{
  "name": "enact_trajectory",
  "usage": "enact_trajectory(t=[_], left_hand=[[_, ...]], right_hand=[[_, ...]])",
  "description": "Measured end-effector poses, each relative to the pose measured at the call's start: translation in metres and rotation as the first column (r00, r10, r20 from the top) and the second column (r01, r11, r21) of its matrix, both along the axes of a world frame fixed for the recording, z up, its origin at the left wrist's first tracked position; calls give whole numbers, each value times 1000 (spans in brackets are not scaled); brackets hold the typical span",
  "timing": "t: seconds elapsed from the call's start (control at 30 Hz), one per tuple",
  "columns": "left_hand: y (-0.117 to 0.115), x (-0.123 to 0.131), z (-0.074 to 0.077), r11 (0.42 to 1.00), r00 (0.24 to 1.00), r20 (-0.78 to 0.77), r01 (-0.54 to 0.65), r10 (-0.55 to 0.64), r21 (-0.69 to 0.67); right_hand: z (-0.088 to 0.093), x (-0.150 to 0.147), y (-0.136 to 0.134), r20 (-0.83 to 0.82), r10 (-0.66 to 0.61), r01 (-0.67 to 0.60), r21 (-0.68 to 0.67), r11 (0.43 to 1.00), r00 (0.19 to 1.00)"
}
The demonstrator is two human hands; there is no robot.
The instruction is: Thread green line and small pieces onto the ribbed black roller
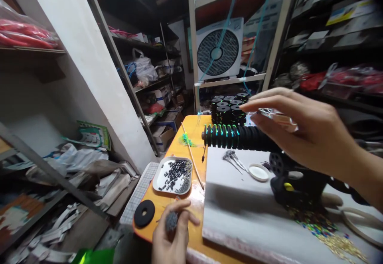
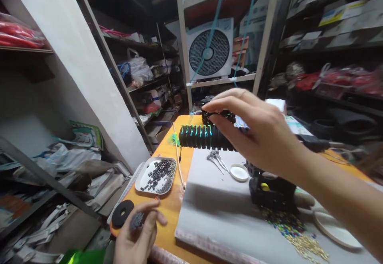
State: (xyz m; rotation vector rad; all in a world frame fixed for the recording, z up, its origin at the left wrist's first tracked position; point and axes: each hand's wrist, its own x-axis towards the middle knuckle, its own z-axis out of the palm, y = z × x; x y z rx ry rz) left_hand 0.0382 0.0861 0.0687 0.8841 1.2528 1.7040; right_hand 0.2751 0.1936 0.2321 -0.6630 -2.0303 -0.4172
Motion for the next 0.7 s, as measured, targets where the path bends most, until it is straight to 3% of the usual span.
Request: enact_trajectory(t=[0.2,0.4,0.7], left_hand=[[48,3,39,984,919,-391,114,-52,138],[93,33,69,970,893,-400,241,-208,34],[101,61,76,955,897,-357,295,-261,42]], right_hand=[[3,10,-28,-160,-19,18,-10,1000,987],[-5,11,-47,-215,9,-10,-6,1000,977],[-3,14,-51,-111,59,-54,48,997,992]])
